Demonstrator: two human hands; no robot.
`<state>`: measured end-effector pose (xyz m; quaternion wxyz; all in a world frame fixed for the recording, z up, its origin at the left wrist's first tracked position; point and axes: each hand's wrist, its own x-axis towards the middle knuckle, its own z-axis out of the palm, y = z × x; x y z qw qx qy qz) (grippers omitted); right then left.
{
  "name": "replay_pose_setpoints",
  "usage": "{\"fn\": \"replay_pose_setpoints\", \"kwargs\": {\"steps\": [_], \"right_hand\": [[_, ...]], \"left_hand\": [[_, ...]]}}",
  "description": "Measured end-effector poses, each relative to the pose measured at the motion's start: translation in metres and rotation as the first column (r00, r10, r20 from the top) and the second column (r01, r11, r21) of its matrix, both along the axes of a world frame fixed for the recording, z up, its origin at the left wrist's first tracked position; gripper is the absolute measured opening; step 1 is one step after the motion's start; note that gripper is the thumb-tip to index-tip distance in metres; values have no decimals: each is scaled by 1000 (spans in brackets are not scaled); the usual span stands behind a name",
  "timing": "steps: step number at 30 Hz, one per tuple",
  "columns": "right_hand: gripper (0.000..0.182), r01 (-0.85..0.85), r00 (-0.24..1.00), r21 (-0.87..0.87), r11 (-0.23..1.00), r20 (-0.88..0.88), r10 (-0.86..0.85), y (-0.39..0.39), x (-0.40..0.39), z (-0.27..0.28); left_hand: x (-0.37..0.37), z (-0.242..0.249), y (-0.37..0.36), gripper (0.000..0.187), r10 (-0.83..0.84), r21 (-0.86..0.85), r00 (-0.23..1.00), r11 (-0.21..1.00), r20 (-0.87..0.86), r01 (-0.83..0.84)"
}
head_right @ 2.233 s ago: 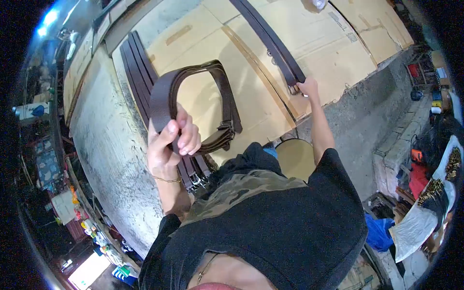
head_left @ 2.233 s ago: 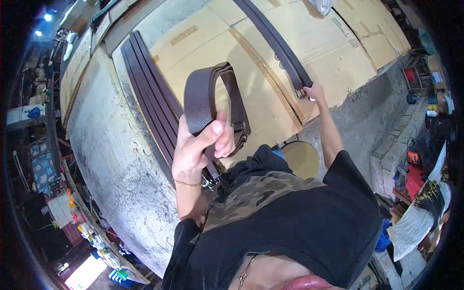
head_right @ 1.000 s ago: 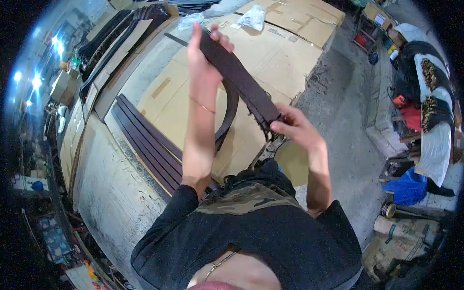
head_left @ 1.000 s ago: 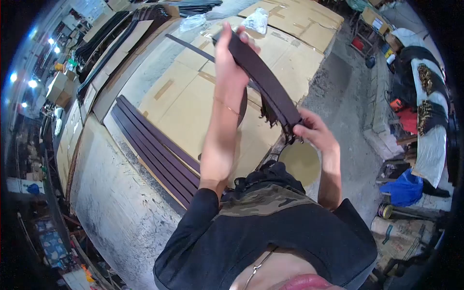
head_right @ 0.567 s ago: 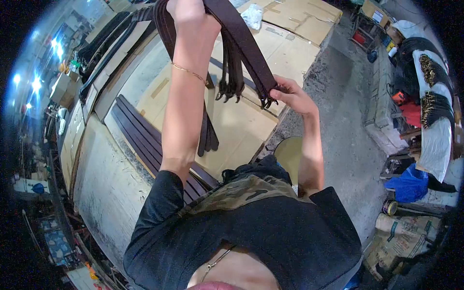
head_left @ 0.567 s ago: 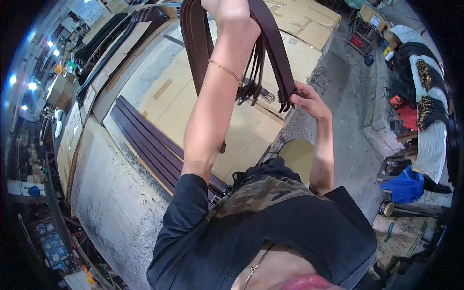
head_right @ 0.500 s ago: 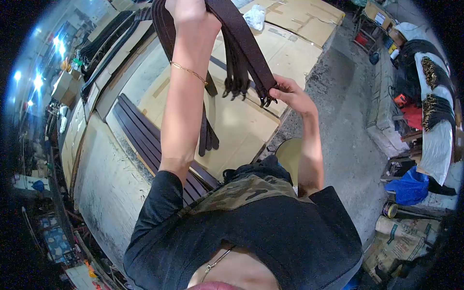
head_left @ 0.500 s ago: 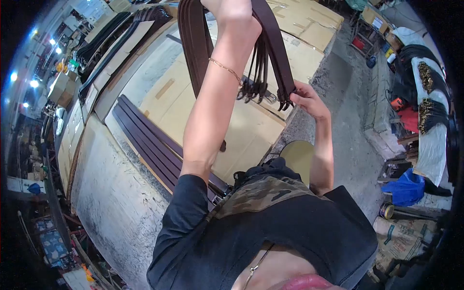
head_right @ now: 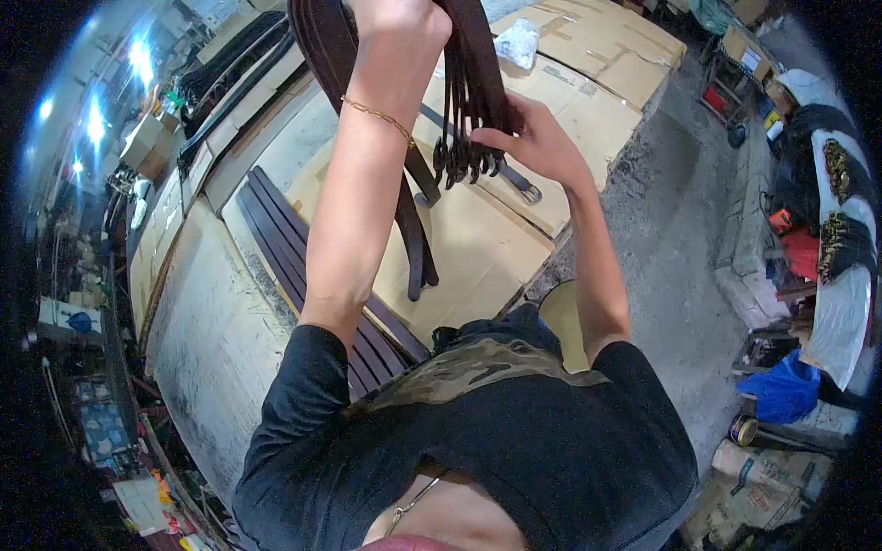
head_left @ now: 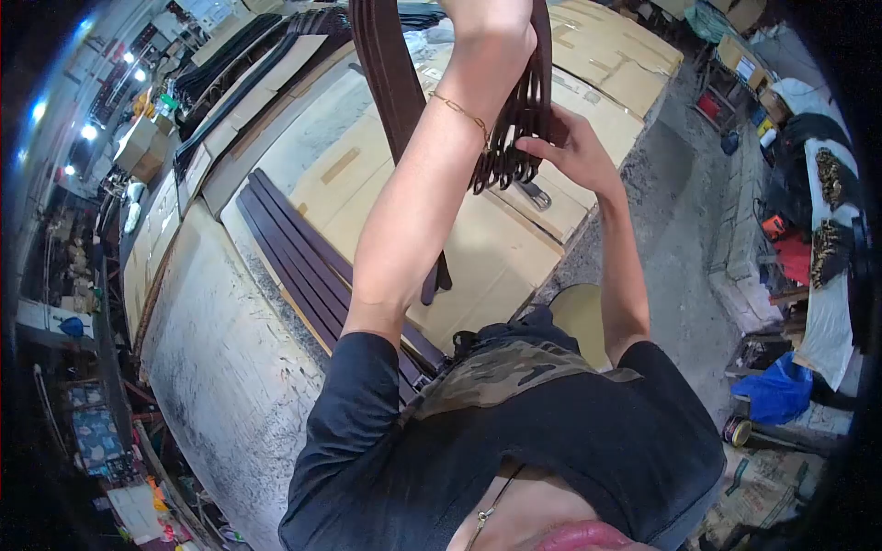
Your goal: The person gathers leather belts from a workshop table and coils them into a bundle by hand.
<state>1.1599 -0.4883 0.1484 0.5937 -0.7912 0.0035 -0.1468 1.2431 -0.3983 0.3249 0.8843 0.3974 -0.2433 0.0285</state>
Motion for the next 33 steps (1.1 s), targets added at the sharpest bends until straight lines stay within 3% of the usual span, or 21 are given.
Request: {"fn": "replay_pose_setpoints", "kwargs": {"steps": [2,5,6,11,14,17,19,20,25,27,29,30,31,32,33], "right_hand": [[49,1,984,24,1000,177,-5,2,0,-2],[46,-52,982,59,997,186,40,-1,2,-8],[46,-33,994,-23,999,101,35,-3,0,-8],[44,-46,994,-13,999,102,47,-7,4,-18],[47,-70,996,56,996,60,67,-14,6,-19],[47,-71,996,-77,995,-54,66,-16,10,-18],[53,-53,994,-114,992,85,63,-8,16,-15],[57,-23,965,-129,991,256,55,-3,24,-17],[54,-34,957,-34,999,286,42,24,34,30],[61,25,997,-140,990,-72,-36,25,41,40],[61,-5,1000,-114,994,-9,4,12,55,16],[63,-146,984,-47,988,96,150,13,53,16],[65,-290,937,5,957,207,283,12,54,16],[72,-539,818,149,829,326,473,7,60,13],[72,-544,815,151,825,326,478,4,66,13]], "left_hand": [[6,0,3,24,-11,-15,999,1000,47,12],[17,-4,4,25,-43,-23,995,999,92,46],[20,-5,3,26,-45,-24,995,999,91,48],[18,-4,8,27,5,38,1000,999,-4,-5],[25,-5,7,25,-29,-31,999,999,-25,29],[36,-5,11,24,-62,-116,997,991,55,68],[34,-4,13,24,-52,-105,999,993,1,52],[36,-5,12,24,-47,-106,999,993,4,47],[32,-6,11,25,-84,-33,985,996,-151,80],[39,-9,10,28,-93,-40,986,995,-139,88],[51,-15,15,32,-159,-64,982,986,-102,153],[56,-17,18,32,-146,-64,985,988,-97,140],[60,-19,22,33,-247,-102,961,967,-123,235],[64,-21,24,35,-348,-141,926,934,-144,329],[68,-23,27,35,-342,-140,928,936,-145,323]]}}
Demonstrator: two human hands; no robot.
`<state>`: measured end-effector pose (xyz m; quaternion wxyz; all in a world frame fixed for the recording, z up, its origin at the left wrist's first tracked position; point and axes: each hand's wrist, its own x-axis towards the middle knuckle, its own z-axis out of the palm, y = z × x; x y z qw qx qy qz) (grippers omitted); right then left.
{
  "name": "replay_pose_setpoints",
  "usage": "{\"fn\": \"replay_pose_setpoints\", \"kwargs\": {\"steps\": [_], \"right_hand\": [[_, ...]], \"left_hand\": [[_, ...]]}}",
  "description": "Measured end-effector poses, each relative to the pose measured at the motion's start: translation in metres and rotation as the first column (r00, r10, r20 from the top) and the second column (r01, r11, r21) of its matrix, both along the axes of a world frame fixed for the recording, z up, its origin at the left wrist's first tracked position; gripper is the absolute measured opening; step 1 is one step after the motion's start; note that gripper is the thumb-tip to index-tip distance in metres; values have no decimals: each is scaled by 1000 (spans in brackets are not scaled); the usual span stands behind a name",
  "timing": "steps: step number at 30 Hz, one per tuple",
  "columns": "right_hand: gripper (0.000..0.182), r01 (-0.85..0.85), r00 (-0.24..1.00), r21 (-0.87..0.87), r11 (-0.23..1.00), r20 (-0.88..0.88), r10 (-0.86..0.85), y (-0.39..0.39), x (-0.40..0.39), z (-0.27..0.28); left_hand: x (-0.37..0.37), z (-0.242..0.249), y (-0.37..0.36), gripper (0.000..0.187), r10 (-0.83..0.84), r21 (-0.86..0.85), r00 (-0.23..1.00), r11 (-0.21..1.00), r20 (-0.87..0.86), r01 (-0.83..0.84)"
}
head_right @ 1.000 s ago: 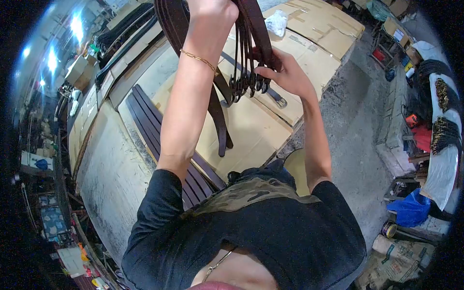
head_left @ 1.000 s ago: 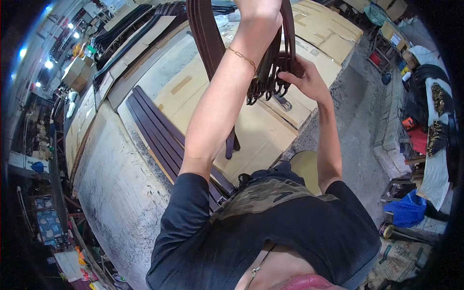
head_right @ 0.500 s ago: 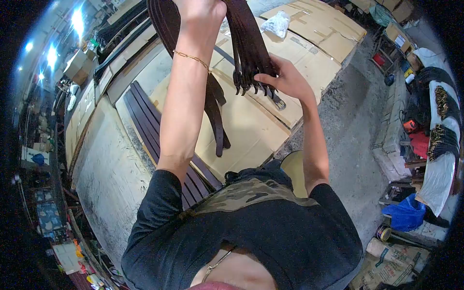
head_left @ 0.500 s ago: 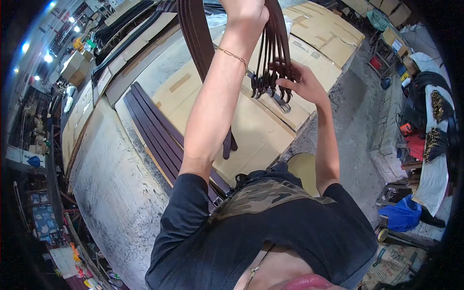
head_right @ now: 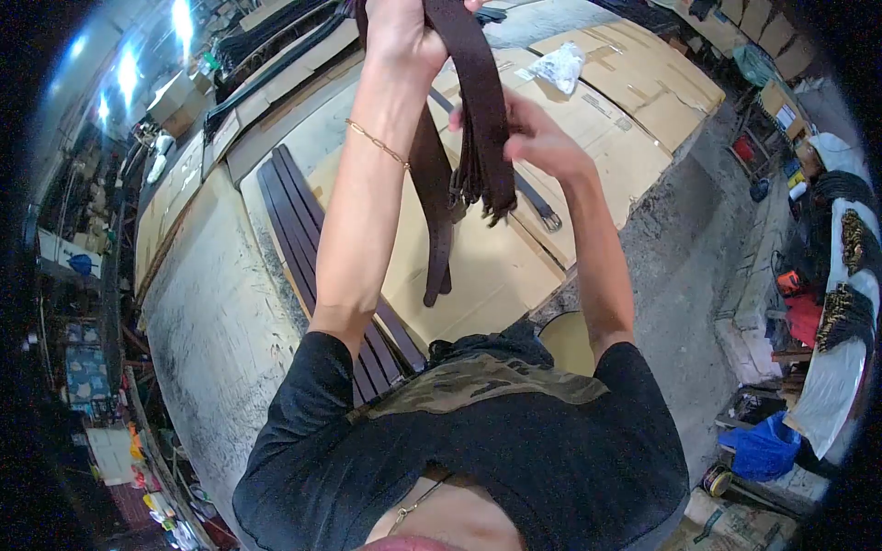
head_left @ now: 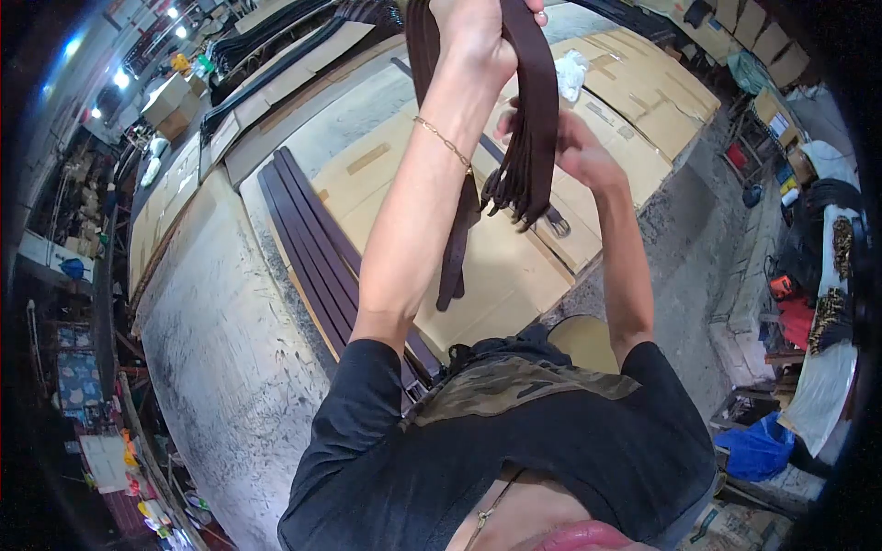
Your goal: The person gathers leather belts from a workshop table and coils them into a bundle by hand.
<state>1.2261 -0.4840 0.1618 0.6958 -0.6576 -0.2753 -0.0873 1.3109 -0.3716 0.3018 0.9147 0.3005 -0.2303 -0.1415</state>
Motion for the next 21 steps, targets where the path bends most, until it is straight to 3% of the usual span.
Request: {"fn": "replay_pose_setpoints", "kwargs": {"steps": [2,3,6,7,9,11,12,14,15,16,18,19,21], "right_hand": [[75,-231,973,210,950,49,226,-1,11,10],[75,-206,978,29,978,49,205,-3,16,17],[72,-261,965,-5,965,-1,261,7,26,24],[72,-324,946,58,944,9,324,11,30,22],[72,-404,914,142,904,11,406,21,38,16],[74,-527,821,374,763,-7,571,38,41,13],[74,-536,814,381,753,-5,581,44,46,5],[72,-629,653,573,526,22,757,54,52,-10],[55,-615,642,496,613,-136,755,51,54,-11],[55,-625,634,496,603,-129,763,54,63,-14],[44,-808,370,511,293,53,928,70,84,-24],[40,-740,472,526,419,-38,881,74,76,-15],[34,-648,610,508,568,-100,786,83,69,-11]], "left_hand": [[6,-2,5,38,-75,92,995,993,-60,80],[9,-7,7,42,-201,53,979,978,-24,202],[30,-21,13,44,-305,16,951,952,-56,306],[34,-22,20,47,-370,-38,928,929,-51,369],[36,-26,26,49,-334,-14,938,942,-87,334],[43,-34,30,57,-326,43,932,941,-157,336],[45,-40,31,57,-312,50,936,945,-162,324],[43,-50,32,63,-404,69,902,906,-149,417],[44,-53,35,73,-398,175,915,899,-63,403],[46,-53,37,73,-387,182,920,902,-61,392],[53,-57,44,59,-591,53,799,799,-113,598],[62,-63,50,82,-590,90,799,795,-115,600],[62,-66,56,90,-586,120,801,792,-125,599]]}}
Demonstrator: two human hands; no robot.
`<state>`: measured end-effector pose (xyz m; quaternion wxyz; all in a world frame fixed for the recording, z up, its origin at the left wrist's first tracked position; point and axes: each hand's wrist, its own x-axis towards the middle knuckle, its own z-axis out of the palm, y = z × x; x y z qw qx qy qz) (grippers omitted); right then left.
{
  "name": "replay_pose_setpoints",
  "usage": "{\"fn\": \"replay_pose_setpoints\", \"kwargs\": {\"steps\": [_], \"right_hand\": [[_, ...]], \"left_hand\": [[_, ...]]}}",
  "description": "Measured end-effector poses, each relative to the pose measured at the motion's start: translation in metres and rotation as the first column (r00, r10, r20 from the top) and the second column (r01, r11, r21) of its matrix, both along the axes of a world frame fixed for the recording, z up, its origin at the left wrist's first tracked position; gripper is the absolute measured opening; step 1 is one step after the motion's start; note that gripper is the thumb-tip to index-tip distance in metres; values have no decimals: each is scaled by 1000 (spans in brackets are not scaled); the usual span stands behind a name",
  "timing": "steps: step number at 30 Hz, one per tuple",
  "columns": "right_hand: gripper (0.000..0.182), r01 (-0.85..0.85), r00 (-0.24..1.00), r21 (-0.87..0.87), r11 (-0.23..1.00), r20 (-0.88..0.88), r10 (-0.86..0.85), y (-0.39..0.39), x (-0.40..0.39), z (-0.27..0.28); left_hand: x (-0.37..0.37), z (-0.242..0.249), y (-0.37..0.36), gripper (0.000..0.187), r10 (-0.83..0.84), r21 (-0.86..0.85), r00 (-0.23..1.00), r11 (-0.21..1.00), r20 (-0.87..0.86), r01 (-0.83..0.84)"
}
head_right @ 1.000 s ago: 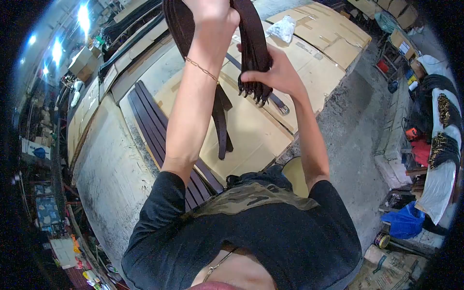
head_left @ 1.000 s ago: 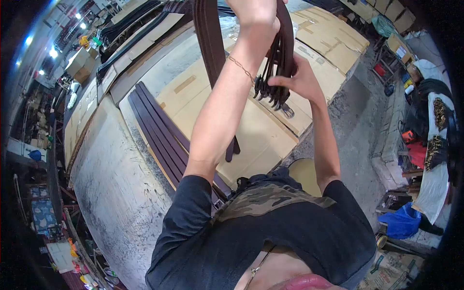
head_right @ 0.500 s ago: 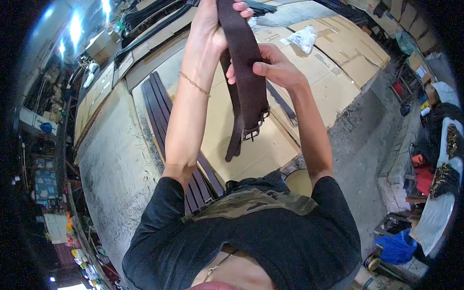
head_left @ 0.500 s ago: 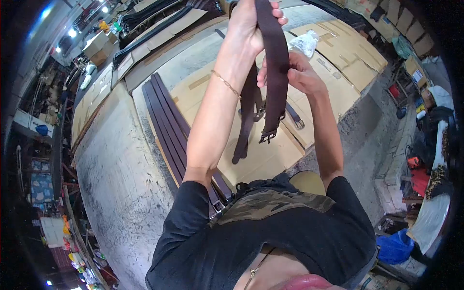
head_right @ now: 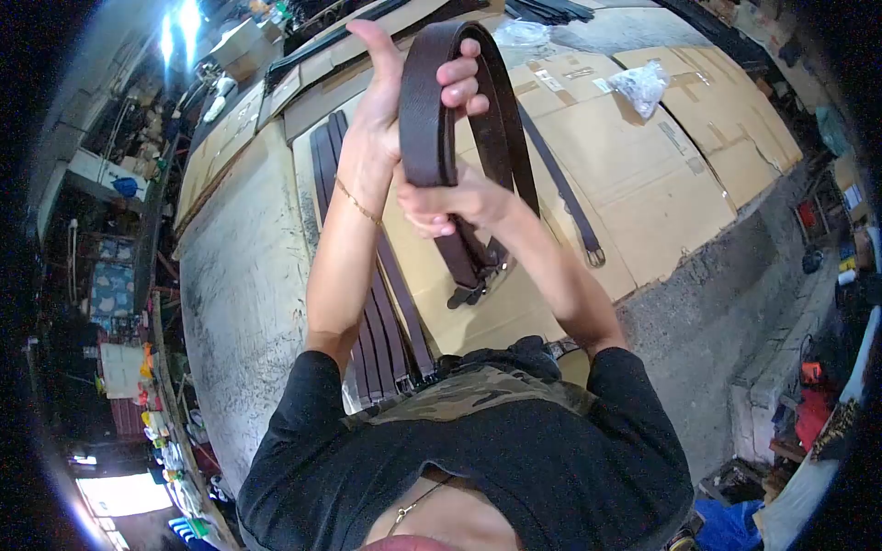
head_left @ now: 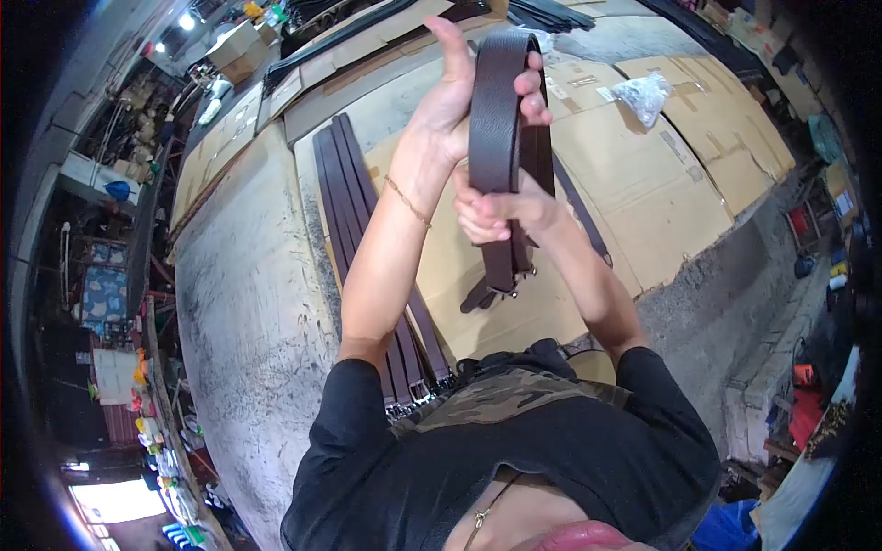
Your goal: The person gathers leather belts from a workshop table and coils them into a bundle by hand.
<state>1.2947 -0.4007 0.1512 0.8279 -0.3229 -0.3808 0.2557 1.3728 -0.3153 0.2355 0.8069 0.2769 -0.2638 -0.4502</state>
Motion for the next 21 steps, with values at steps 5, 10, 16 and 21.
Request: {"fn": "replay_pose_setpoints", "kwargs": {"steps": [5,10,16,21], "right_hand": [[24,373,921,-188,908,191,-339,15,3,-20],[21,637,770,-208,742,212,-602,28,13,-41],[42,831,548,-336,443,629,-552,-23,8,-26],[36,984,121,-172,50,432,-894,-87,30,-45]], "left_hand": [[3,-10,32,103,-124,189,987,977,104,102],[-16,-24,39,47,180,475,844,759,505,-445],[-15,-23,41,23,171,595,847,642,503,-483],[-10,11,54,29,146,687,862,546,485,-479]]}}
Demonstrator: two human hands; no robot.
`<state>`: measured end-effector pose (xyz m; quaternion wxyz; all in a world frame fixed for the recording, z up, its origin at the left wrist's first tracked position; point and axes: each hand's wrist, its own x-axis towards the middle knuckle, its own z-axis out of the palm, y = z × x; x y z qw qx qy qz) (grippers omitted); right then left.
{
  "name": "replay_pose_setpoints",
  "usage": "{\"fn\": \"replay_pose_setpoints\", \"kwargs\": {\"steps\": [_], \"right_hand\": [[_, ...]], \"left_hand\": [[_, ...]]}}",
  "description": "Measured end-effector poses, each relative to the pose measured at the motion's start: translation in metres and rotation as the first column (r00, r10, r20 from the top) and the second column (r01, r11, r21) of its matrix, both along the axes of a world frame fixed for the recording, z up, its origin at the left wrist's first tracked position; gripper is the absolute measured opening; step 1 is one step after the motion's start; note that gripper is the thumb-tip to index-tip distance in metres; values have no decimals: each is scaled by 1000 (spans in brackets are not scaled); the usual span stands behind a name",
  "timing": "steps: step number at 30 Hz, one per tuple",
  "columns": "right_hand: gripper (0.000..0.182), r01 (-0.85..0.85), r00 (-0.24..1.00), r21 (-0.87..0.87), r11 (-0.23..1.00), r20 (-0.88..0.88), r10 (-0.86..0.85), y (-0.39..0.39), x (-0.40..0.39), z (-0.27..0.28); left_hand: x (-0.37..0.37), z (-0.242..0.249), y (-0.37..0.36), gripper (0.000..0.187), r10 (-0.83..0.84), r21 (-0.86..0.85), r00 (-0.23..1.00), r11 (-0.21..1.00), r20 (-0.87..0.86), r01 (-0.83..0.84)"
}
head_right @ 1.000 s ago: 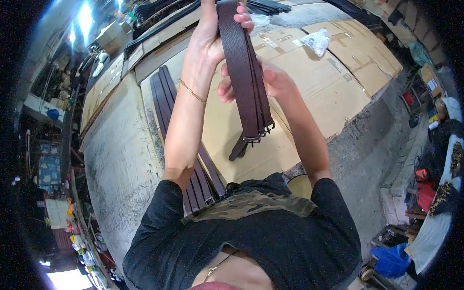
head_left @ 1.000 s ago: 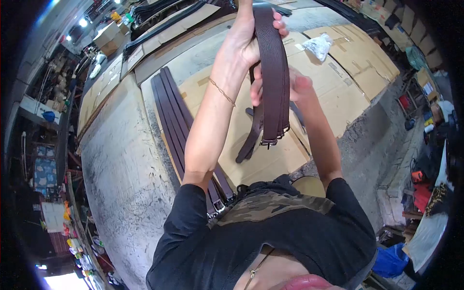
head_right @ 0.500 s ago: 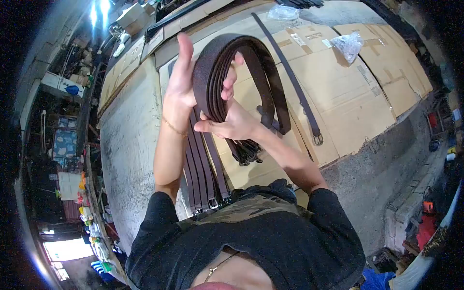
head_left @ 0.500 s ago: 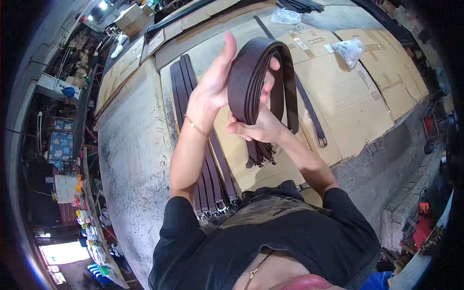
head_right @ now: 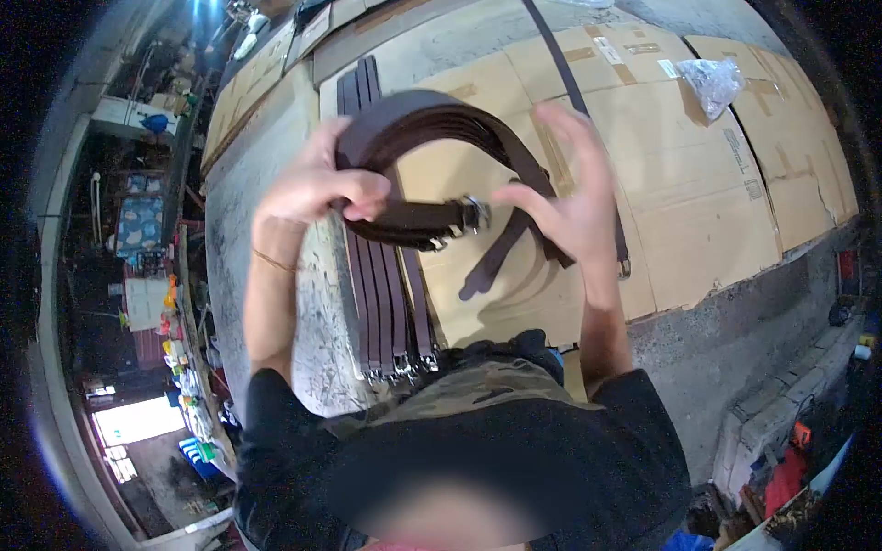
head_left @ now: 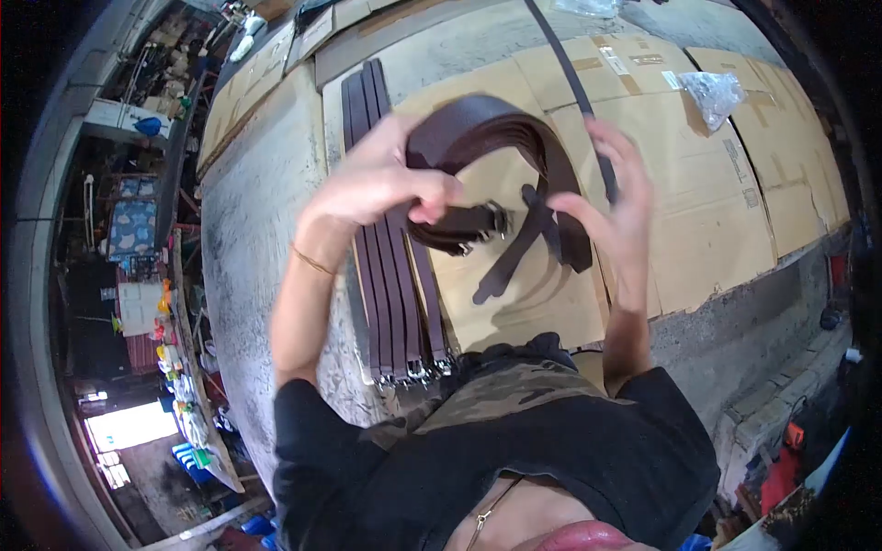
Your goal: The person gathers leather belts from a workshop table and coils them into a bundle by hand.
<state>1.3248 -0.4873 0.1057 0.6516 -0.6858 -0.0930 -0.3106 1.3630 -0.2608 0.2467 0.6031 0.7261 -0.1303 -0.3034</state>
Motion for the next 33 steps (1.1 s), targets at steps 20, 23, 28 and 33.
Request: {"fn": "replay_pose_setpoints", "kwargs": {"steps": [20,23,28,33], "right_hand": [[48,-990,132,-76,116,-272,953,75,94,-6],[48,-990,-6,133,45,-357,934,102,97,-50],[49,-972,-169,204,-120,-240,956,112,79,-45],[37,-993,-86,108,-50,-365,927,127,67,-56]], "left_hand": [[-60,171,123,83,291,21,737,924,609,-382],[-53,194,154,63,91,71,787,983,610,-169],[-24,228,149,14,-485,-93,861,860,151,501],[-23,250,139,22,-625,-53,780,781,-36,623]]}}
